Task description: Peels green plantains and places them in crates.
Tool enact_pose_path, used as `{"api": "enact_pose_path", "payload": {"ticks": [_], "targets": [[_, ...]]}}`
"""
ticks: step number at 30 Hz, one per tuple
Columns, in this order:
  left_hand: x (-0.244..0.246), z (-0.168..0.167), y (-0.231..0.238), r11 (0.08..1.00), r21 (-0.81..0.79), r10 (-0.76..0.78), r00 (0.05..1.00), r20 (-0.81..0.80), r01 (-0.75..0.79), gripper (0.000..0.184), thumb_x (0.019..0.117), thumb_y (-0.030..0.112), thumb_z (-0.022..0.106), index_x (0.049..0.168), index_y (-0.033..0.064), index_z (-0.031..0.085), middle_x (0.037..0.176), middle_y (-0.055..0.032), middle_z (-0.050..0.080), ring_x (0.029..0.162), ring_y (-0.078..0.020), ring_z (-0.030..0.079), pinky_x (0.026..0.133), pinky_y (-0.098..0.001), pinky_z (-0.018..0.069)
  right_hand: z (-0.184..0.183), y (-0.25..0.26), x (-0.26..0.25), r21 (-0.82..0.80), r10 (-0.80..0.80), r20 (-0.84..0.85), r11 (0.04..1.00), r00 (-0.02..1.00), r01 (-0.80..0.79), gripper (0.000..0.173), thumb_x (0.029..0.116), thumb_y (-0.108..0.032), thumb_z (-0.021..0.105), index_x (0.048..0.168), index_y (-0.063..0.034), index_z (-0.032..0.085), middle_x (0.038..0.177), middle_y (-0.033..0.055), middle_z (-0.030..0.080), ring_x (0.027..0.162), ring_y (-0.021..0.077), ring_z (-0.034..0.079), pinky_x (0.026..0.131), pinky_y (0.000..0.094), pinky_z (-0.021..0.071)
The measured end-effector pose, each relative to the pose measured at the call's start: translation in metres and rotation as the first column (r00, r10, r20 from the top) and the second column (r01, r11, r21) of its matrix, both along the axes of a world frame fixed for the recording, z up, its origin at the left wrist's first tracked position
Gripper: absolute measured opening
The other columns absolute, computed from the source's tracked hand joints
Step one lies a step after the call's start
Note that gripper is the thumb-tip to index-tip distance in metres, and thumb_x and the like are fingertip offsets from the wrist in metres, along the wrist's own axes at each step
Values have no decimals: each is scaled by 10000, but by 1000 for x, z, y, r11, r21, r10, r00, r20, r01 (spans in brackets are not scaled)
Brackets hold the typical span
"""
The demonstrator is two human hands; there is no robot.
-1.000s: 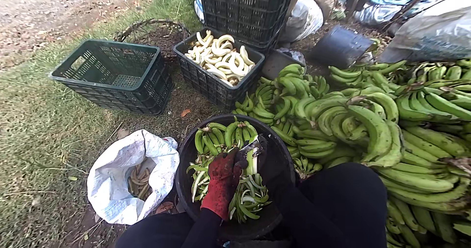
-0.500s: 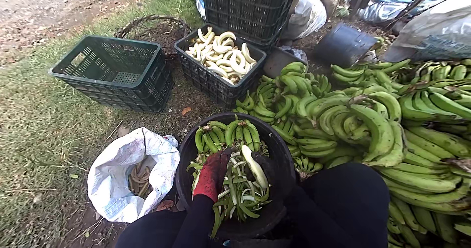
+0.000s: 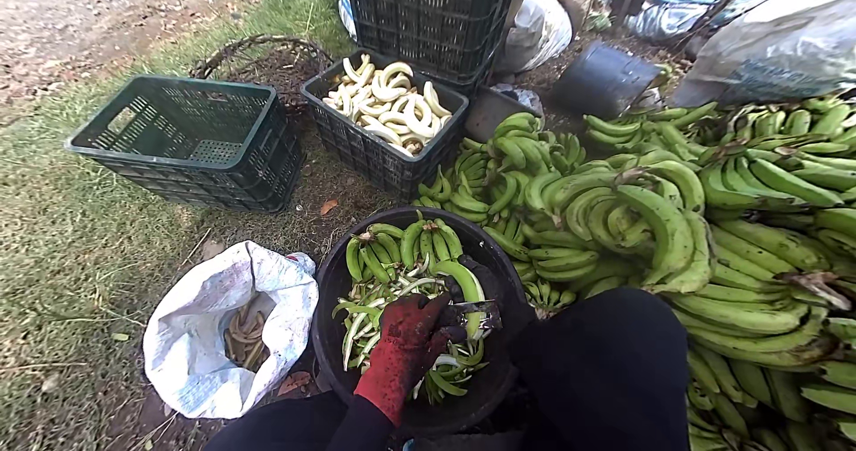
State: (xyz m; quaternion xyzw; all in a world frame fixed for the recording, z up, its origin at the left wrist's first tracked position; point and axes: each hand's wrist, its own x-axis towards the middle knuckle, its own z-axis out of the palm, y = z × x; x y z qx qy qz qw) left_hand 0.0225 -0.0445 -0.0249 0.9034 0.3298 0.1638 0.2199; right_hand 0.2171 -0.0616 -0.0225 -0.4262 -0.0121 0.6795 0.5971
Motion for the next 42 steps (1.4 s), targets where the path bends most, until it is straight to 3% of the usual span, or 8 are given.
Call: {"api": "enact_pose_path", "payload": {"ticks": [7,13,17,22,29,32,37,42], "targets": [[3,6,11,806,-413,431,899,-83,-424,416,1065,359,485,1385,125,616,1264,-138,673,1171,-264,653,1029,-478,525,-18,-22,-30,131,107,665,958,739,-256,456,1102,-265,343,1468,-30,479,1302,94,620,1104,95,621,953,281,536],[-8,-5,7,284,-877,567,806,-172,-387,631,1036,670,350,1250,149,636,921,-95,700,697,-214,707,622,-396,620,-21,-30,-11,328,156,193,920,969,-214,500,1048,-352,295,1435,-104,491,846,74,655,634,161,634,577,310,571],[-11,-12,-8,621,-757,357,933,43,-202,498,1062,564,425,1262,178,668,1006,-30,704,822,-155,711,736,-383,633,-20,-22,21,112,95,-41,990,995,-90,581,1097,-458,182,1052,-80,622,746,76,652,547,133,621,471,265,540],[-10,-8,-12,962,-253,-85,994,61,98,478,982,489,598,1375,222,657,1107,-133,710,1021,-301,687,915,-530,559,-33,-5,43,94,204,-99,976,974,-195,570,1092,-456,187,1098,-66,602,736,70,625,537,133,611,448,252,527],[2,7,-3,971,-187,136,988,-75,-148,465,954,472,630,1310,178,688,1088,-168,702,993,-350,690,872,-557,561,6,-9,-14,118,35,140,992,990,-52,367,1122,-209,257,1061,-60,587,796,43,672,667,92,658,597,232,568],[6,4,3,883,-218,411,909,-67,-415,496,964,405,635,1350,93,650,1167,-211,685,1055,-376,684,919,-560,554,-18,-17,-34,192,-18,295,981,955,-40,392,1127,-240,291,1333,-30,549,1009,58,683,854,95,667,763,264,583],[-18,-10,20,657,-530,501,836,-224,-536,579,1038,624,400,1276,158,650,1162,-93,682,1057,-230,679,922,-508,567,-18,-23,-23,239,66,158,965,985,-103,502,1120,-338,210,1324,-75,587,875,50,672,630,87,623,549,223,552],[-27,-33,19,716,-387,280,747,-603,-581,654,980,705,431,1182,140,691,1167,-107,717,1146,-293,676,976,-583,526,-15,-2,6,127,-40,109,992,993,26,529,1117,-427,209,1142,-71,599,815,85,659,585,146,629,488,279,549]]}}
